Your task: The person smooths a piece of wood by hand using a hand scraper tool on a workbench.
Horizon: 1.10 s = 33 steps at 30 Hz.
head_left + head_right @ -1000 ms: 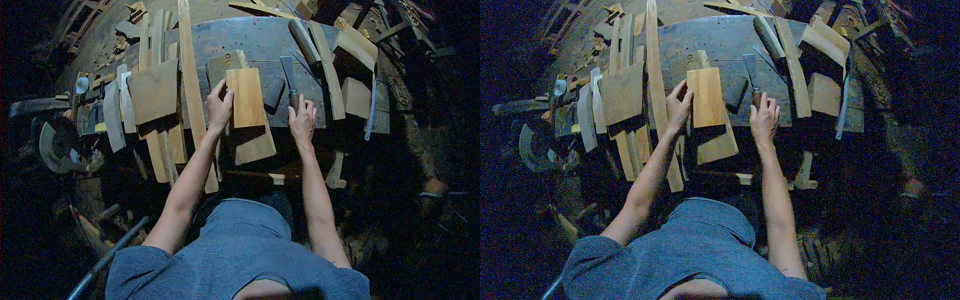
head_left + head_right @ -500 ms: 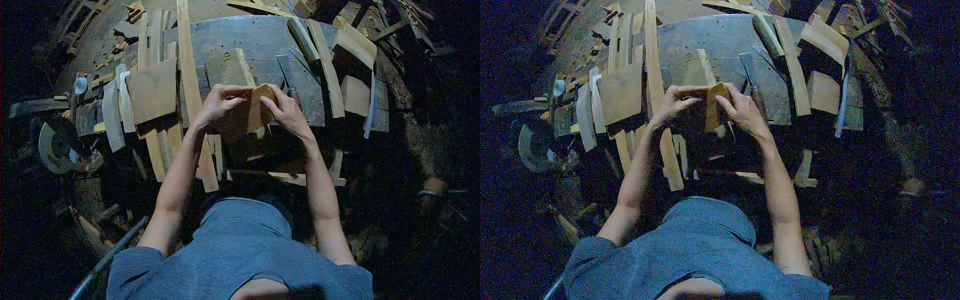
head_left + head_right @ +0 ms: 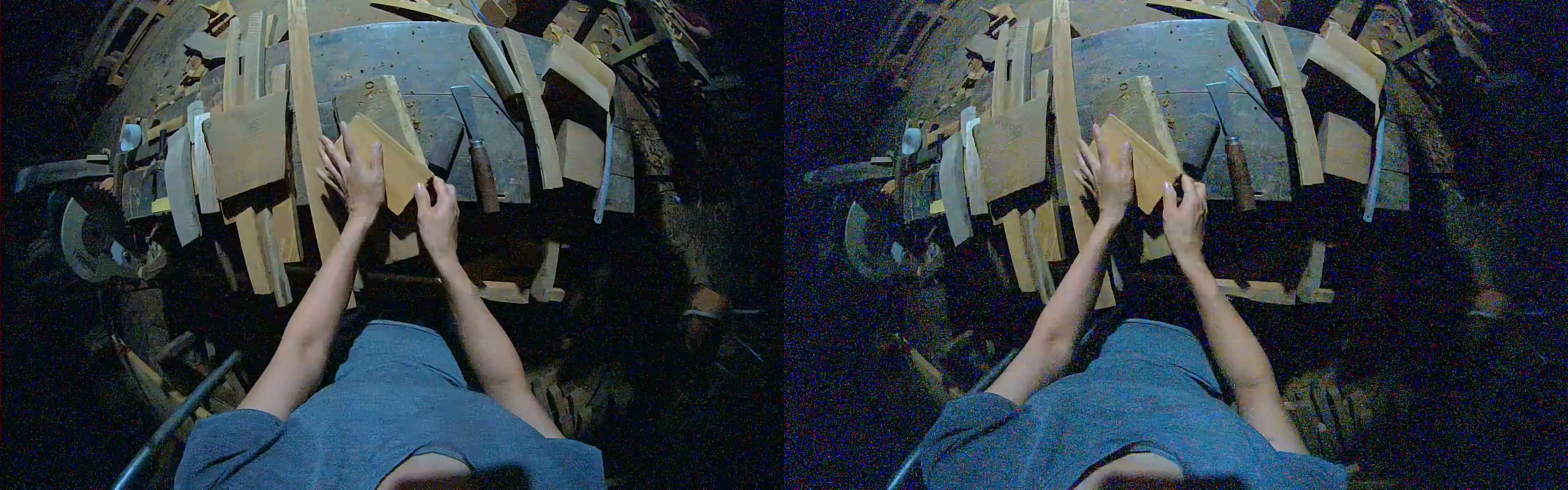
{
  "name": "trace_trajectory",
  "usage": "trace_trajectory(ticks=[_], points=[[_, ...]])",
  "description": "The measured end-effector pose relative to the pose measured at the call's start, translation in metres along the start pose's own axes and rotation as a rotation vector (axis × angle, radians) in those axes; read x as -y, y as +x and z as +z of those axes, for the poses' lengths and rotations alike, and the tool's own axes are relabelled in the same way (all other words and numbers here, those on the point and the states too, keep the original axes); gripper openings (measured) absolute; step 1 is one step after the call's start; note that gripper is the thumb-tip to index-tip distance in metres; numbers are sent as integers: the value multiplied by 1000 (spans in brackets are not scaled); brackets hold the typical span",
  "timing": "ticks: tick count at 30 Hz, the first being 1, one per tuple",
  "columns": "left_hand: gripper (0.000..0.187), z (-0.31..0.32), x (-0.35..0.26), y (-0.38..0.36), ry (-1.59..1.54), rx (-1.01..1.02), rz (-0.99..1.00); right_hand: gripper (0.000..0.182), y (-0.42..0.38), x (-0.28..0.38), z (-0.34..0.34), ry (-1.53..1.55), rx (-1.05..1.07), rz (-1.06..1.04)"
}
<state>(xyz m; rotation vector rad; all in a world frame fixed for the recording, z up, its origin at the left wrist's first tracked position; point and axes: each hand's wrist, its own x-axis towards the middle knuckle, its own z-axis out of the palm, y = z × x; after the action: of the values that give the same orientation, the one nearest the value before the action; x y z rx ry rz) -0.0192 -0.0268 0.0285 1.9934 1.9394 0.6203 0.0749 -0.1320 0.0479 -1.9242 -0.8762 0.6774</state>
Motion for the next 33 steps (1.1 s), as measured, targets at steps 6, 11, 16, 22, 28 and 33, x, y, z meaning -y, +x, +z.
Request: trace_trajectory(ticks=[6, 11, 16, 22, 28, 33], points=[[63, 20, 10, 16, -24, -38, 316, 43, 14, -11, -4, 15, -98, -117], [61, 37, 8, 57, 38, -31, 520, 35, 23, -10, 6, -92, -106, -190], [62, 41, 0, 63, 130, -81, 581, 47, 28, -19, -20, -464, -194, -308], [57, 40, -5, 48, 176, -60, 612, 53, 54, -36, -49, -788, -229, -170], [56, 53, -1, 51, 60, -64, 511, 50, 89, -50, -63, -708, 30, -221], [54, 51, -6, 47, 67, -117, 418, 44, 98, -36, -81, -471, 263, -21]])
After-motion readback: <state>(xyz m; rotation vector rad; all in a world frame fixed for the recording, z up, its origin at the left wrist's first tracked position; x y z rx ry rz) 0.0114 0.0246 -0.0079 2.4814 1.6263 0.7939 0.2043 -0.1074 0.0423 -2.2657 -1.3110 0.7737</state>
